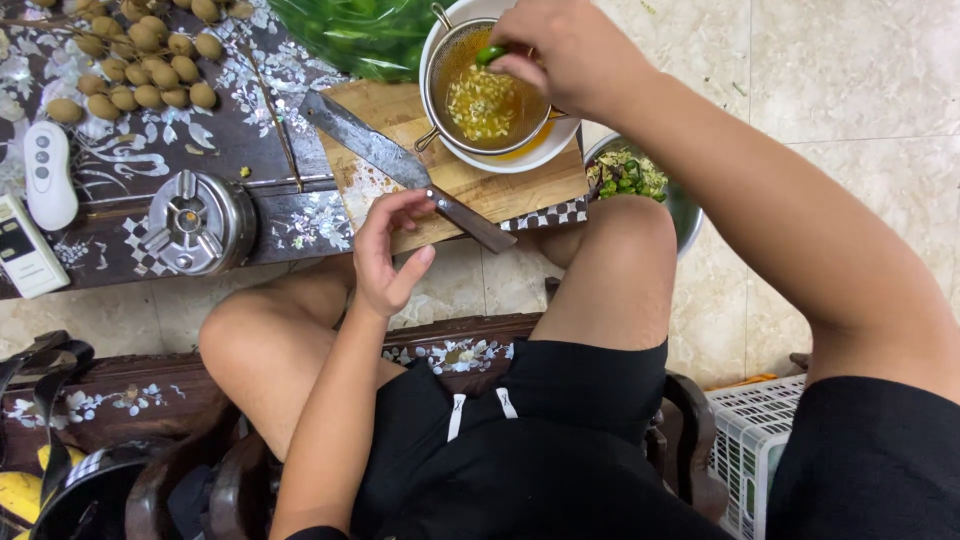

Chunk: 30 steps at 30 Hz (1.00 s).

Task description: The recorder is seen cutting small green limes and adding their juice to a bowl containing a sauce mixture.

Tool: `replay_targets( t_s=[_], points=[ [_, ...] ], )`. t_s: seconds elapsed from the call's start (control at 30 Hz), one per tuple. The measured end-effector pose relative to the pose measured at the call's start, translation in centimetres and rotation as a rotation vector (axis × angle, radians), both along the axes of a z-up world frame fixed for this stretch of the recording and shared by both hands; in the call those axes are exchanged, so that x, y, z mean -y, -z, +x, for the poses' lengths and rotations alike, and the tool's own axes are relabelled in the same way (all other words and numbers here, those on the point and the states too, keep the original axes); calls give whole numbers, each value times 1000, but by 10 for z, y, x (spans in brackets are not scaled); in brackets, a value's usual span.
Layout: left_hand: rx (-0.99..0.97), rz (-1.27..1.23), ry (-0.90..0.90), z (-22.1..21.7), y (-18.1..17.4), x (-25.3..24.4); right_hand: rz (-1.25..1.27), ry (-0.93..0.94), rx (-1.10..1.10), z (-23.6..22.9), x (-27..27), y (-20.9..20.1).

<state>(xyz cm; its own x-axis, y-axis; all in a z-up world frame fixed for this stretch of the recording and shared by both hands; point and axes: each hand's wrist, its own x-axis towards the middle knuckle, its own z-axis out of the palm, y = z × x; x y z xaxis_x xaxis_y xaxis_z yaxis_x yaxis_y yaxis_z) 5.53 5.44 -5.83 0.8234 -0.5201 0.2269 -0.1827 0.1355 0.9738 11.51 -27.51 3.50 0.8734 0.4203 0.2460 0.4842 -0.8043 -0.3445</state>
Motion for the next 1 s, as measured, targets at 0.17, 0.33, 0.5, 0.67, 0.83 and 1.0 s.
replay_targets(
  t_s=[0.17, 0.33, 0.5, 0.67, 0.83, 1.0],
  points=[
    [-13, 27, 15, 0, -2, 1, -11, -18, -61, -8, -4, -42],
    [-55, 23, 23, 1, 6, 2, -361, -82, 57, -3, -1, -55],
    [-73, 47, 8, 3, 4, -2, -426, -231, -53, 17, 15, -24],
    [92, 122, -36, 9, -1, 2, -340, -340, -44, 26, 9, -14],
    [82, 105, -80, 11, -2, 1, -241, -353, -113, 32, -5, -1],
    [269, 243, -70, 19, -13, 4, -243, -346, -191, 39, -5, 9]
  ],
)
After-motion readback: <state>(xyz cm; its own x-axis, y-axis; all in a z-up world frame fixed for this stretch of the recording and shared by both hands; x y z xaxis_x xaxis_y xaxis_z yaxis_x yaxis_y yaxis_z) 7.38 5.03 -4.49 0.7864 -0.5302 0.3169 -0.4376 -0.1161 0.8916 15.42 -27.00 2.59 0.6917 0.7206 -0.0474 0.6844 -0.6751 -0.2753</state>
